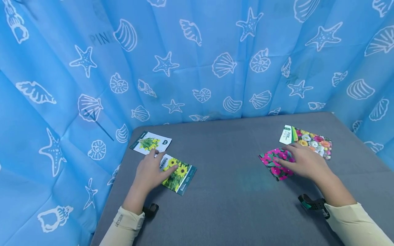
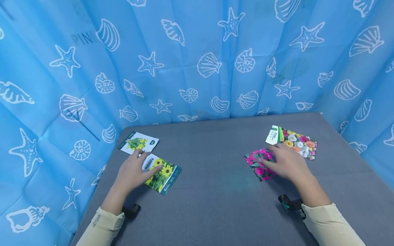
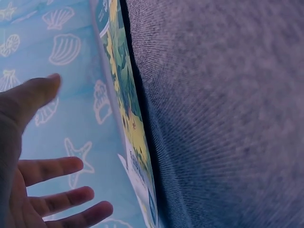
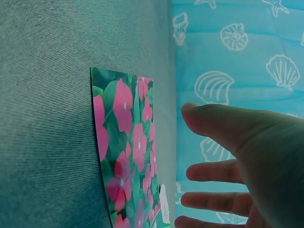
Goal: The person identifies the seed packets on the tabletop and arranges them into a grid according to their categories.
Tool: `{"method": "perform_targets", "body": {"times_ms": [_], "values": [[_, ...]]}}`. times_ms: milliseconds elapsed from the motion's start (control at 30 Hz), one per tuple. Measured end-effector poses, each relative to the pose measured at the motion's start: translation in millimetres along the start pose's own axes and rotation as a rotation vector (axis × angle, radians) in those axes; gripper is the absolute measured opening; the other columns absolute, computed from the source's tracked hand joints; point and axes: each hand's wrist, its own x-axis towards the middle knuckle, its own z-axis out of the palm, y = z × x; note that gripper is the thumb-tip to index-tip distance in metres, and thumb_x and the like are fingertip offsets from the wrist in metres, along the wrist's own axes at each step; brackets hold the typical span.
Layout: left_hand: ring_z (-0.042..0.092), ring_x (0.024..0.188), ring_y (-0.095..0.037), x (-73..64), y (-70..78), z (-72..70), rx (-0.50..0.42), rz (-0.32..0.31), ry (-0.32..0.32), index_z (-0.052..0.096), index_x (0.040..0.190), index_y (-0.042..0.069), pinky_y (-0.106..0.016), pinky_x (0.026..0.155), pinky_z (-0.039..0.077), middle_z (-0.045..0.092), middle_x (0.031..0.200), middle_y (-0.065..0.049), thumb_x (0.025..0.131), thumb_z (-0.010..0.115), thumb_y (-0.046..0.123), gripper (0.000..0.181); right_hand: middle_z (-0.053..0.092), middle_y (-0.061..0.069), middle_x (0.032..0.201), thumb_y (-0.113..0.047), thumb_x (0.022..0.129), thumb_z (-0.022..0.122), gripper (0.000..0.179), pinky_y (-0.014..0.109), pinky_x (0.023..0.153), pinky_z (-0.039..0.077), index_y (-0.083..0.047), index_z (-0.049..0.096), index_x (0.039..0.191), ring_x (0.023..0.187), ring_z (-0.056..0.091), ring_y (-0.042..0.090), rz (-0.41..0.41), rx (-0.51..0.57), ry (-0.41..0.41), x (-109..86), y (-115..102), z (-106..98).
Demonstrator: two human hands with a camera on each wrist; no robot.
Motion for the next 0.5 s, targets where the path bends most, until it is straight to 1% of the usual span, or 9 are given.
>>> {"method": "perform_targets", "body": {"times_ms": [133,200,300,400,500], "values": [[0.066,0.118,-0.043,-2.7,-0.4,0.9,-0.008,0.003,0.001,0.063,0.146,0.006,-0.061,0.091,0.059,0.058,0.142,-0.027,0.093,0.072,0.063,0.078,0.056,0.037,0.14,-0.055,0.097,0.071,0.073,0.065,0.077,0.061,0.003,0.063,0.142,0.115,0.064,0.053,0.007,0.0,-0.022,-0.5,4.6,2.4],[0.066,0.116,-0.041,-4.0,-0.2,1.0,-0.008,0.004,-0.003,0.064,0.145,0.006,-0.059,0.09,0.06,0.059,0.14,-0.026,0.093,0.073,0.062,0.076,0.054,0.038,0.141,-0.058,0.098,0.069,0.077,0.066,0.077,0.06,0.004,0.062,0.142,0.117,0.062,0.054,0.022,-0.01,-0.044,-1.1,6.2,3.2],[0.067,0.11,-0.037,-5.2,0.3,1.1,-0.008,-0.007,-0.019,0.064,0.145,0.006,-0.056,0.085,0.06,0.06,0.138,-0.024,0.093,0.073,0.063,0.077,0.05,0.041,0.144,-0.065,0.098,0.065,0.085,0.071,0.08,0.058,0.007,0.06,0.143,0.123,0.057,0.058,0.056,-0.027,-0.077,-2.2,8.6,3.7],[0.066,0.107,-0.034,-6.4,0.5,1.0,-0.002,-0.016,-0.035,0.064,0.145,0.006,-0.054,0.083,0.06,0.06,0.136,-0.023,0.093,0.072,0.063,0.078,0.044,0.044,0.149,-0.069,0.098,0.062,0.089,0.075,0.084,0.055,0.007,0.059,0.144,0.13,0.051,0.062,0.087,-0.041,-0.097,-3.7,9.9,4.0],[0.065,0.106,-0.032,-7.7,0.8,1.6,-0.002,-0.025,-0.051,0.064,0.144,0.006,-0.052,0.082,0.06,0.061,0.134,-0.021,0.093,0.072,0.063,0.078,0.038,0.046,0.153,-0.067,0.098,0.062,0.088,0.077,0.086,0.053,0.007,0.058,0.145,0.134,0.047,0.065,0.101,-0.048,-0.11,-5.4,10.4,4.6]]}}
